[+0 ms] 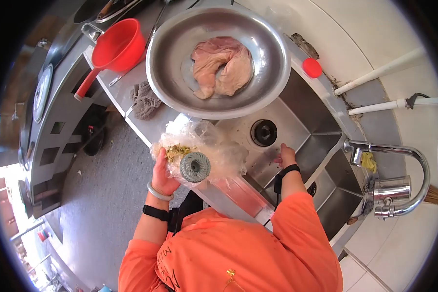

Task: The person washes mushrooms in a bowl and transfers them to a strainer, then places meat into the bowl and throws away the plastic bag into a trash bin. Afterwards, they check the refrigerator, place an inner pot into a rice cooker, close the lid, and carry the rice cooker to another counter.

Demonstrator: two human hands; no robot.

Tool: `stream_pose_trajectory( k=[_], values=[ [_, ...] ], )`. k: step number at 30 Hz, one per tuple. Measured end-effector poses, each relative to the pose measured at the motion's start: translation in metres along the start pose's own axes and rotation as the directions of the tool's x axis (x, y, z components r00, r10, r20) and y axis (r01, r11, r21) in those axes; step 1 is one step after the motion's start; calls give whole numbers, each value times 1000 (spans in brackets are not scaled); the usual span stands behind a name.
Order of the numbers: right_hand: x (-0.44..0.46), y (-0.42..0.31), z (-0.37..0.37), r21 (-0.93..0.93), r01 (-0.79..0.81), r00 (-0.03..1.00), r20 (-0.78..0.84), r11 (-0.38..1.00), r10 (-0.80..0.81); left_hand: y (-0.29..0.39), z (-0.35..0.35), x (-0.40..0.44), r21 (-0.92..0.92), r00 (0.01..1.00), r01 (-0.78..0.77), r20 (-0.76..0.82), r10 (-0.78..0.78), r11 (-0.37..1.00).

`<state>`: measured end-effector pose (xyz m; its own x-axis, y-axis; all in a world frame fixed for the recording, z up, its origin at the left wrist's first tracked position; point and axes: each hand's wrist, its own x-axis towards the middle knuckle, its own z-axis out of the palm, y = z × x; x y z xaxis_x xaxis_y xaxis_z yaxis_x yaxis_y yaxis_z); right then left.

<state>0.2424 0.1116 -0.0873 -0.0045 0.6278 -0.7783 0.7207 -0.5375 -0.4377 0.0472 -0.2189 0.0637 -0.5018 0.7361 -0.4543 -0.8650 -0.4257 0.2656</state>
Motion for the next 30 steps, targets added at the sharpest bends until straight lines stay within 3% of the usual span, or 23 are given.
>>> stream_pose_trajectory(
  k=[1,2,4,5,6,7,9,11,13,14,16,18,19,20,22,24,25,27,28,30],
  values=[
    [22,9,1,-2,-4,1000,9,1000,4,-1,0,0,4,1000,-4,-9,4,1000],
    [55,24,4,-244,159,984,115,956,-134,-2,0,-1,10,1000,-12,-29,12,1000],
    [50,14,13,-305,392,919,157,868,-361,-4,4,1,20,999,-21,-49,22,1000],
    [2,-12,20,-161,458,888,48,874,-457,-5,7,1,20,999,-9,-48,10,1000],
    [-50,-40,21,-22,582,810,97,813,-578,-5,10,0,22,999,-5,-53,6,1000],
    [-99,-66,23,123,678,713,131,725,-689,-6,9,0,12,998,-3,-68,4,1000],
    [-169,-85,30,151,915,332,250,375,-910,-7,9,1,117,995,-56,-74,65,992],
    [-232,-99,33,65,997,-65,379,-44,-923,-6,12,-1,195,994,-93,-43,103,976],
    [-258,-92,49,-44,955,-251,397,-292,-882,-9,15,-1,281,993,-115,2,119,953],
    [-260,-87,55,-62,955,-242,395,-288,-886,-10,17,-1,277,995,-103,11,104,956],
    [-255,-78,64,-90,956,-211,452,-279,-867,-8,16,1,103,999,-48,8,47,994],
    [-246,-79,53,-52,974,-177,444,-223,-878,-7,12,3,82,999,-25,-37,28,996],
    [-235,-81,46,199,977,-20,419,71,-908,-7,7,3,54,999,-6,-53,8,999],
    [-223,-85,38,435,834,137,431,338,-892,-6,4,4,26,998,9,-67,-7,1000],
    [-190,-97,14,527,581,419,459,620,-783,-7,4,5,27,997,-3,-79,6,1000],
    [-123,-93,2,420,442,696,396,792,-599,-7,5,3,48,996,-3,-85,7,999],
    [-88,-82,1,419,442,694,400,793,-598,-7,4,3,47,996,-6,-87,10,999],
    [-33,-62,5,390,146,861,402,909,-311,-7,2,4,42,995,-19,-97,23,999],
    [-31,-59,9,386,146,858,409,911,-311,-8,2,4,41,995,-26,-100,30,999],
    [-30,-47,15,330,-19,936,339,944,-99,-9,3,2,34,994,-19,-111,23,999]
  ],
)
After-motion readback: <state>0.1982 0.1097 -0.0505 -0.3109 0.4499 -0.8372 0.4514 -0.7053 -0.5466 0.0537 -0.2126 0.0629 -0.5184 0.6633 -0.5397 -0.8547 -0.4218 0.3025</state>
